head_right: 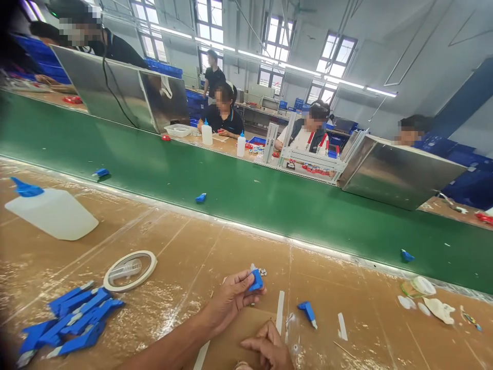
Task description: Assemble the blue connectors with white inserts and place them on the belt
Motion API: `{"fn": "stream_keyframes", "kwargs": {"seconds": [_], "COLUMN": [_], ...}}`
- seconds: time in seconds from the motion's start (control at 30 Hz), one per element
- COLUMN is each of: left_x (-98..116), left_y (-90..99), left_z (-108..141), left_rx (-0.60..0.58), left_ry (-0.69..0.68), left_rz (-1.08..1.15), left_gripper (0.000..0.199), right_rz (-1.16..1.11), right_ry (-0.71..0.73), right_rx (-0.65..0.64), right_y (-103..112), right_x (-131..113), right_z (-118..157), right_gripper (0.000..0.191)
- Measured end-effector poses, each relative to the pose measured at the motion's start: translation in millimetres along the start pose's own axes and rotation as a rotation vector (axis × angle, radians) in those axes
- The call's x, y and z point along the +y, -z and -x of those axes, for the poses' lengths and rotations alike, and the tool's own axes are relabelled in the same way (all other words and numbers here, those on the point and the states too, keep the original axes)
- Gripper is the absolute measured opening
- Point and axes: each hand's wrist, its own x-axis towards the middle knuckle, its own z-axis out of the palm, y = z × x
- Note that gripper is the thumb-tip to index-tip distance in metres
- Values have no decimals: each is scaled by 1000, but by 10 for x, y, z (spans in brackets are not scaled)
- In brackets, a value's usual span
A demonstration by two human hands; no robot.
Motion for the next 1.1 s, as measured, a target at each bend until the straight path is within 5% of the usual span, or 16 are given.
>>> {"fn": "stream_keyframes", "kwargs": {"seconds": [0.23, 0.6, 0.93, 1.1], "left_x": [-62, -59, -20, -6], "left_y": [74, 95, 105, 70], "left_z": [-43, -62, -57, -9], "left_rx": [-1, 50, 75, 41], "left_ry": [14, 33, 56, 82], "left_rz": [21, 27, 60, 13], "left_gripper": [39, 42, 42, 45], "right_rz": [130, 120, 395, 260], "right_ry": [92, 9, 355, 132], "right_rx": [-128, -134, -146, -141], "right_y": [-10, -64, 161, 188], "right_x": [-89, -257, -269, -354], "right_z": [-89, -106, 11, 34], "right_gripper": [15, 26, 43, 41]}}
